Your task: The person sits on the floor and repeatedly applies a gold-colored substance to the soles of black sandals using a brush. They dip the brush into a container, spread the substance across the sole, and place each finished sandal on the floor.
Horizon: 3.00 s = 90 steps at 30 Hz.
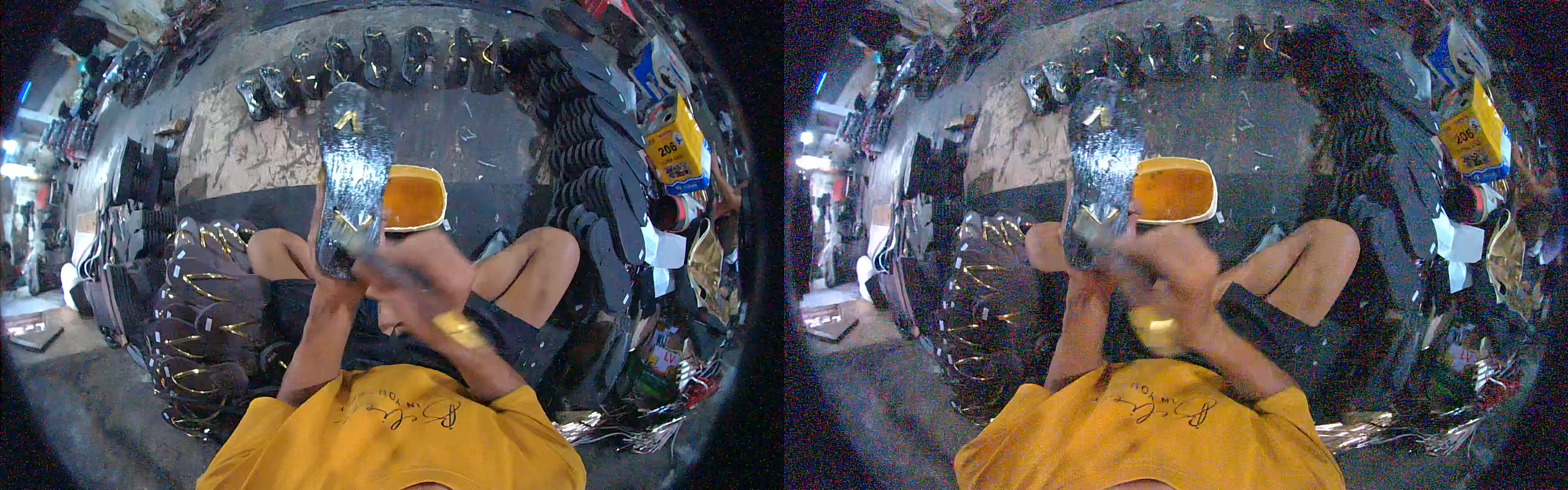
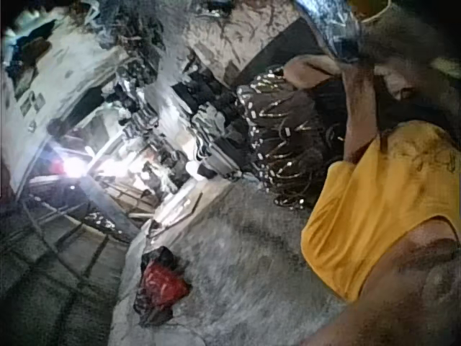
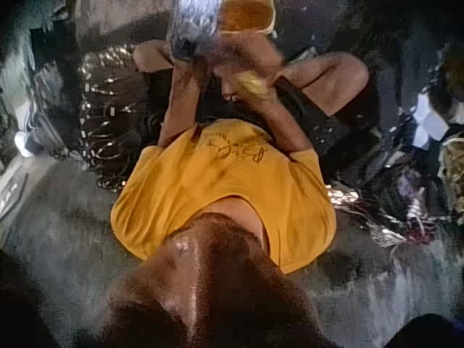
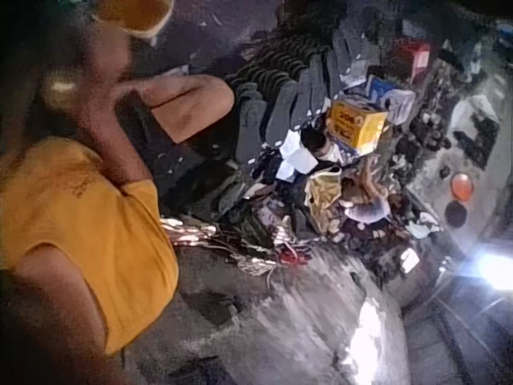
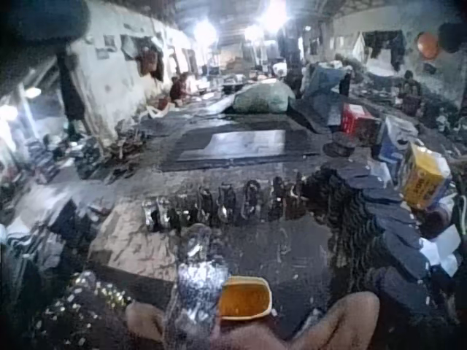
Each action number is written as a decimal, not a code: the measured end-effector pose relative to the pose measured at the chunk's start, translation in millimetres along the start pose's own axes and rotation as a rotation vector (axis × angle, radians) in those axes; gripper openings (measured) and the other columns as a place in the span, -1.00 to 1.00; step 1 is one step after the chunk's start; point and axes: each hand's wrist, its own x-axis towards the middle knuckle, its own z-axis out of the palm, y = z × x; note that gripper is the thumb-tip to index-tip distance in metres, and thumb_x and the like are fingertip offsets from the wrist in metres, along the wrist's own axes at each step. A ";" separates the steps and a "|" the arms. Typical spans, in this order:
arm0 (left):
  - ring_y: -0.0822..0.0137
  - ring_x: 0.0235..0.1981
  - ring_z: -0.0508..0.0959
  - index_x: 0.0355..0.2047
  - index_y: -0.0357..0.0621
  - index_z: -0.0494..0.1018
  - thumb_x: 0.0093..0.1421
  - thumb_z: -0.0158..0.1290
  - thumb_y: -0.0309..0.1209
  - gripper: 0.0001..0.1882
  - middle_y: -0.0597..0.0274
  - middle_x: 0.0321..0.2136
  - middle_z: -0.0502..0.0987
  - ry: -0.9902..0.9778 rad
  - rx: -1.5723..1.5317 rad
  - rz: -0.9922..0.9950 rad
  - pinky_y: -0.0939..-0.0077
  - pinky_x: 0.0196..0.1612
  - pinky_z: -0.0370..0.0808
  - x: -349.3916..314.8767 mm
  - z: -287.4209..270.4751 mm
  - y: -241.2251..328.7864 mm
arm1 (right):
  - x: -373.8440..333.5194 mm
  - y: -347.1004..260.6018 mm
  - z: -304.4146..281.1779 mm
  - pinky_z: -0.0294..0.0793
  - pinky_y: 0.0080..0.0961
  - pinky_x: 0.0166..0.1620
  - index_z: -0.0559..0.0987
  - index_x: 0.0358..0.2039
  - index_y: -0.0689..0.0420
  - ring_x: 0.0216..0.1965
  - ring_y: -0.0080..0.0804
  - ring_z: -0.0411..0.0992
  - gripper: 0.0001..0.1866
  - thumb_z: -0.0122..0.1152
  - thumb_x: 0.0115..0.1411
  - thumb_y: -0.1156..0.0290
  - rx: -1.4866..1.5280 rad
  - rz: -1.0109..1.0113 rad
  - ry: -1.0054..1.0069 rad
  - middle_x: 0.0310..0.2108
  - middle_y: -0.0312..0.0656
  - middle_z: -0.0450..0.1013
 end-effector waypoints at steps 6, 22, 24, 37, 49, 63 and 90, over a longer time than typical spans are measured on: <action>0.13 0.07 0.62 0.34 0.00 0.35 0.49 -0.12 -0.08 -0.49 0.07 0.14 0.55 -0.172 -0.188 -0.203 0.12 0.11 0.62 0.4 -1.1 8.1 | 58.2 39.7 -22.1 0.57 -0.41 -0.29 0.72 -0.34 0.15 -0.44 -0.40 0.58 -0.78 0.53 0.12 0.28 -0.112 0.228 0.354 -0.44 -0.26 0.64; 0.21 -0.04 0.64 0.24 -0.12 0.40 0.50 -0.12 -0.08 -0.52 0.05 0.09 0.57 -0.092 -0.107 -0.103 0.22 0.03 0.66 34.3 -6.5 14.9 | -22.3 -9.0 -9.2 0.58 -0.28 -0.32 0.74 -0.22 0.07 -0.44 -0.17 0.59 -0.68 0.57 -0.05 0.41 0.279 0.015 -0.068 -0.43 -0.13 0.61; 0.20 0.02 0.62 0.25 -0.10 0.40 0.50 -0.12 -0.08 -0.52 0.07 0.10 0.56 -0.051 -0.051 -0.173 0.21 0.07 0.63 25.2 -2.4 15.5 | 24.1 -12.8 -43.9 0.63 -0.35 -0.18 0.69 -0.15 0.18 -0.33 -0.33 0.62 -0.66 0.56 0.04 0.45 0.171 0.401 -0.278 -0.32 -0.16 0.65; 0.25 -0.02 0.64 0.42 -0.02 0.18 0.39 0.01 -0.11 -0.35 0.07 0.13 0.52 -0.074 0.022 -0.184 0.32 -0.01 0.68 21.6 4.6 11.0 | 35.1 -3.6 -34.4 0.62 -0.32 -0.27 0.74 -0.20 0.03 -0.42 -0.22 0.59 -0.70 0.54 0.05 0.26 0.174 -0.014 -0.124 -0.39 -0.18 0.63; 0.32 -0.19 0.62 0.14 -0.20 0.48 0.42 0.00 -0.20 -0.58 0.26 -0.10 0.61 0.113 0.735 0.678 0.38 -0.12 0.58 219.9 5.6 291.7 | 107.6 164.4 -25.5 0.47 -0.50 -0.05 0.64 -0.08 0.29 -0.18 -0.52 0.47 -0.66 0.41 0.26 0.30 0.016 0.566 0.376 -0.18 -0.26 0.58; 0.16 -0.15 0.66 0.00 -0.09 0.59 0.32 0.03 -0.37 -0.71 0.09 -0.12 0.64 0.958 1.894 0.673 0.29 -0.18 0.61 440.4 -380.6 366.8 | 93.0 246.4 -13.7 0.48 -0.44 -0.10 0.59 -0.09 0.34 -0.21 -0.40 0.48 -0.62 0.30 0.37 0.22 -0.245 0.704 0.258 -0.20 -0.18 0.56; -0.02 0.14 0.48 -0.05 -0.26 0.54 0.22 0.26 -0.35 -0.66 -0.11 0.04 0.56 0.560 2.325 0.756 0.14 0.20 0.37 -97.9 -72.8 184.6 | 30.6 139.0 -30.7 0.45 -0.36 -0.17 0.65 -0.27 0.26 -0.32 -0.43 0.43 -0.76 0.29 0.31 0.30 -0.175 0.568 0.276 -0.39 -0.18 0.53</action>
